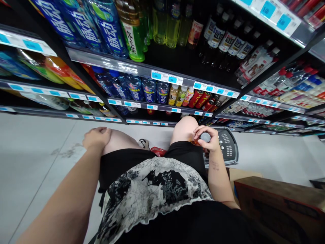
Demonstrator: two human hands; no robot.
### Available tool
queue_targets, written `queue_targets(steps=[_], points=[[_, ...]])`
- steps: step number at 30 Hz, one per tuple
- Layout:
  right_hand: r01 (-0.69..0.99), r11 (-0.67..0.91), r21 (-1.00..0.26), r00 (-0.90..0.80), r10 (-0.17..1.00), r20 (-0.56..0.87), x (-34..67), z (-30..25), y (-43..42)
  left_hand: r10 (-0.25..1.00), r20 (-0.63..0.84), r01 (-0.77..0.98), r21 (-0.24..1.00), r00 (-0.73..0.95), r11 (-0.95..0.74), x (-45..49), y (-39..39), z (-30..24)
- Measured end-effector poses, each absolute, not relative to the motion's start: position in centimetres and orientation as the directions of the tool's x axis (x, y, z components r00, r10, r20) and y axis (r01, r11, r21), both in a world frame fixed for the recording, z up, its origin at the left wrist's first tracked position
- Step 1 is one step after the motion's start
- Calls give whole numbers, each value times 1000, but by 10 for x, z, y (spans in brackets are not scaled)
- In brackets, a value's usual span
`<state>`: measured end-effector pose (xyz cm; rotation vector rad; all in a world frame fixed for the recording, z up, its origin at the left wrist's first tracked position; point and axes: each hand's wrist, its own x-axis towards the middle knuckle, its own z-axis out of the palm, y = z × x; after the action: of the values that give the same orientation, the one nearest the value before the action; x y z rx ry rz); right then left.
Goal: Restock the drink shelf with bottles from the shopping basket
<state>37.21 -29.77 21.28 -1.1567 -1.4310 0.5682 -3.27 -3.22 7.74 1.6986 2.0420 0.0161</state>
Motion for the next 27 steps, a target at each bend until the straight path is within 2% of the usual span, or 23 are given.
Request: queue_targets(steps=[13,18,27], points=[[331,374,-866,158,883,441,372,213,-298,928,-353,925,300,-117,231,-31,-34,80],[335,340,-879,235,873,427,371,211,-296,930,-350,929,295,-113,224,-32,-33,78],[247,308,-919,400,831,386,386,200,-292,933,-342,929,296,-116,224,-34,-31,74]])
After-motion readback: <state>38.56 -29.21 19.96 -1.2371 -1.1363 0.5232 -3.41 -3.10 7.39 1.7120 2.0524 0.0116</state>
